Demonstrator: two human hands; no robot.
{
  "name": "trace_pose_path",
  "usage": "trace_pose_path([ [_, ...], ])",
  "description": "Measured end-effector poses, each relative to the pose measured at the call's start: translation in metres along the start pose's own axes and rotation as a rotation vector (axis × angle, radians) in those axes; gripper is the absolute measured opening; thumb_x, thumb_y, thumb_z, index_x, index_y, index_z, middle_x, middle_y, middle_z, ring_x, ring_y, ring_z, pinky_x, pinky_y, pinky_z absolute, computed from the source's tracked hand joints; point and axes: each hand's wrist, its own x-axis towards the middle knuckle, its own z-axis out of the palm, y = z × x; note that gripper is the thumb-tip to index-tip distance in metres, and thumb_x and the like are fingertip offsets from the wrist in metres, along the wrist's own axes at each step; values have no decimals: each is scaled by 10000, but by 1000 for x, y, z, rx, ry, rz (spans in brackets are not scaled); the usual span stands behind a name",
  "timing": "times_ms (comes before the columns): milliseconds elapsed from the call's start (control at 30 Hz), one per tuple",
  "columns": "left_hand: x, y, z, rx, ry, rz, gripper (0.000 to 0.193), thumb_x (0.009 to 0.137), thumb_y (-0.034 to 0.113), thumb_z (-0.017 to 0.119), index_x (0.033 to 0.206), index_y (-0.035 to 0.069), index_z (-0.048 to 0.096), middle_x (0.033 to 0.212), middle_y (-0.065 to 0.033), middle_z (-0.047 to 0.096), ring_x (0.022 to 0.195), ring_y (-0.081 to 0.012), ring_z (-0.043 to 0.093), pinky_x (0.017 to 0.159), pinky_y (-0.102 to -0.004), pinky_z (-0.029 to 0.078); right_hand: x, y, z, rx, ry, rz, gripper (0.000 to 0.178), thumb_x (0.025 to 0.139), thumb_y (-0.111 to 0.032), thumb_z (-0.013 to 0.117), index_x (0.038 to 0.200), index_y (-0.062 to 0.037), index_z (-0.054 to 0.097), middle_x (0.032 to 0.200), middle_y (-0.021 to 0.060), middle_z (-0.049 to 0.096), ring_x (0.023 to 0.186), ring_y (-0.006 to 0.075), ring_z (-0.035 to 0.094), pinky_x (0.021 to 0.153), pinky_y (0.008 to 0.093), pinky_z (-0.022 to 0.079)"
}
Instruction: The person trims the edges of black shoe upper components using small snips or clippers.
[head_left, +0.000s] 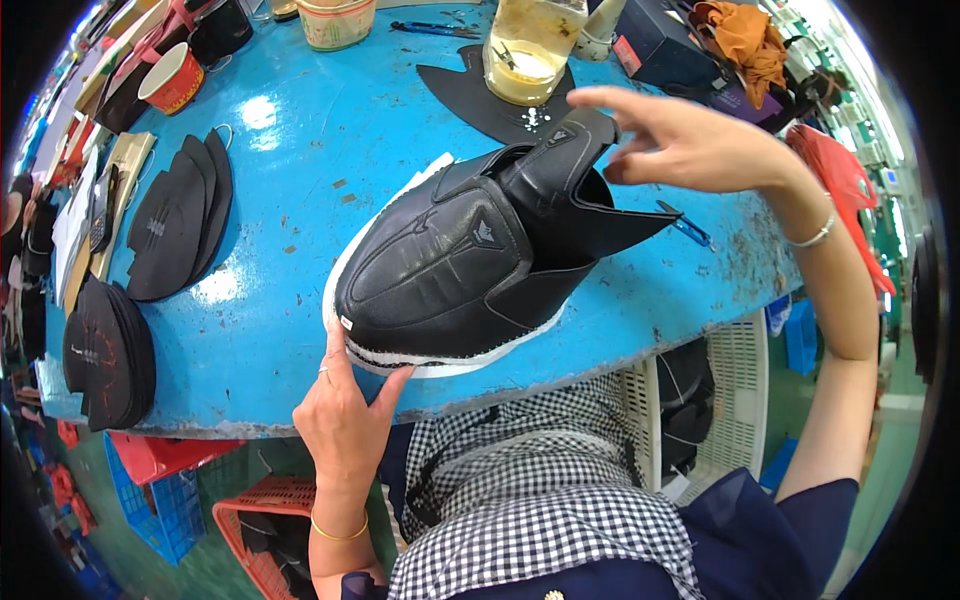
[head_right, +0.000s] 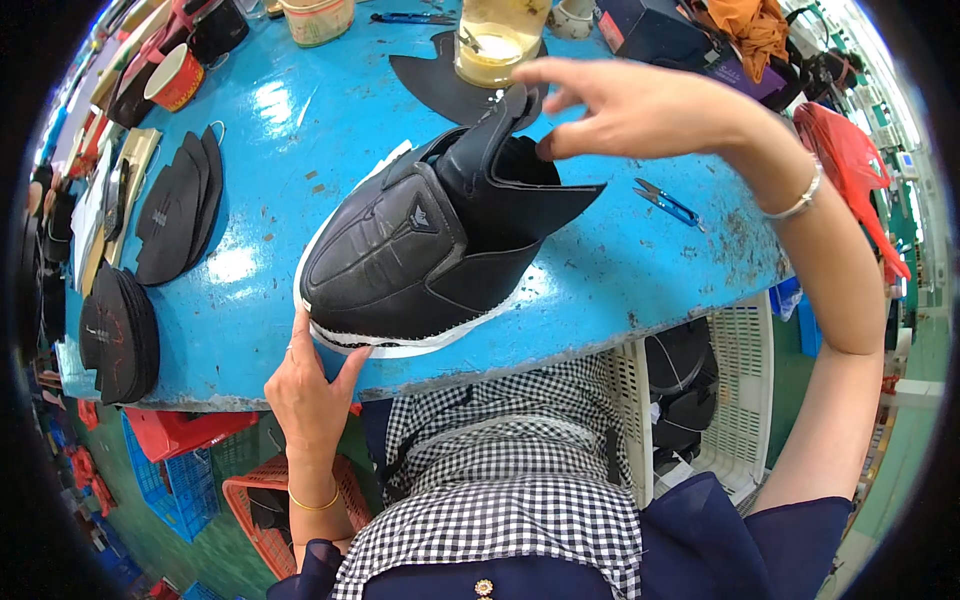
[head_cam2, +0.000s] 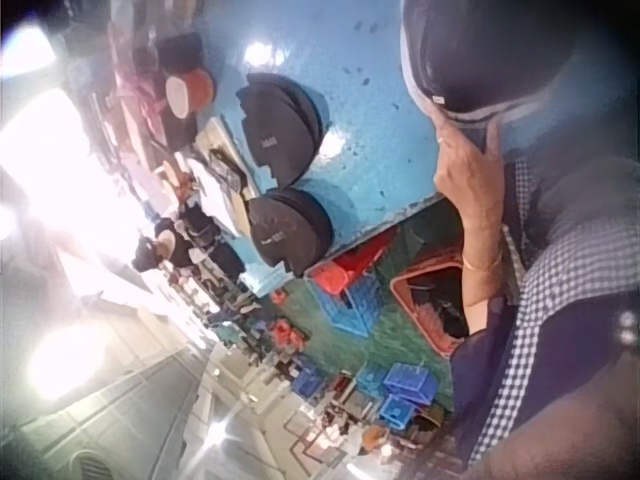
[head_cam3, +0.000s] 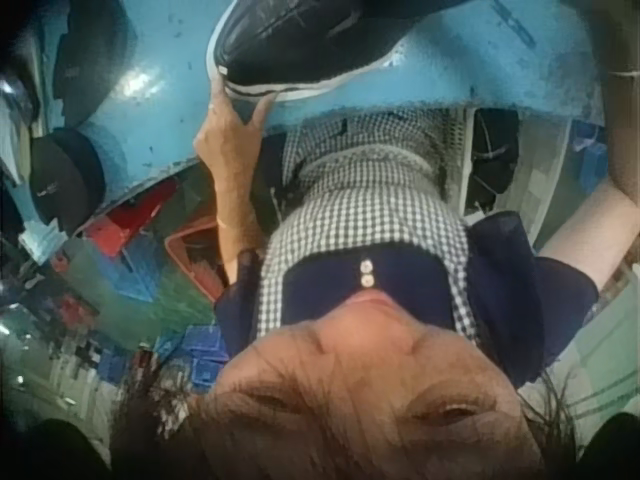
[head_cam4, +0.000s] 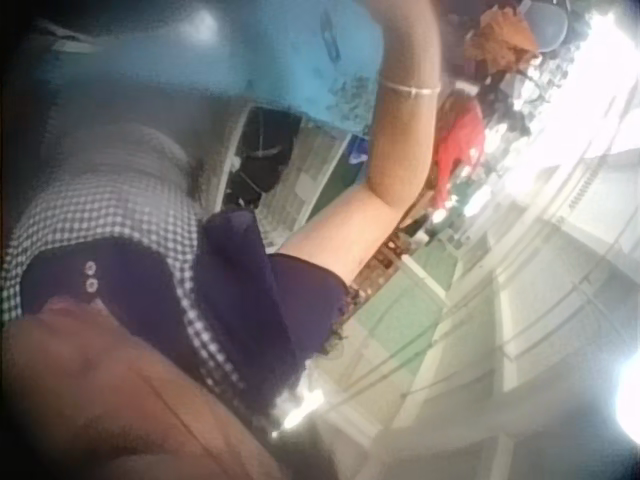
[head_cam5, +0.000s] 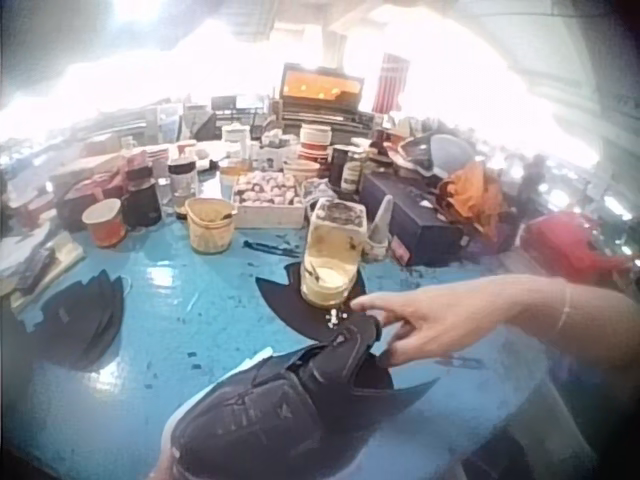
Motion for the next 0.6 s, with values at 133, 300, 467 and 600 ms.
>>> trace_pose_path([
  [133,2,1,1,9,-1,5,901,731,478,815,1390,-40,483,993,-159,721,743,-263,705,578,-324,521,12,14,44,322,-189,159,574,961,-192,569,1473,-55,349,1144,183,663,850,198,697,683,315,604],
  [300,3,-1,-1,18,51,37,893,733,451,826,1409,-15,474,878,-117,707,651,-231,663,549,-314,496,12,30,63,605,-159,191,532,989,-179,563,1468,-72,358,1096,160,677,770,182,705,600,280,600],
  [467,-1,-15,-13,-399,13,-53,728,758,194,845,1391,41,520,621,-23,471,504,-122,418,491,-273,390,-27,73,53,873,-23,205,615,956,-150,622,1473,6,327,1148,152,662,782,202,706,597,297,583],
  [600,6,-48,-27,-584,-16,-121,592,765,101,814,1310,47,589,648,-22,487,527,-112,435,506,-271,391,-104,201,36,665,351,52,708,908,-217,673,1503,-8,352,1353,128,568,1059,274,665,719,412,592],
])
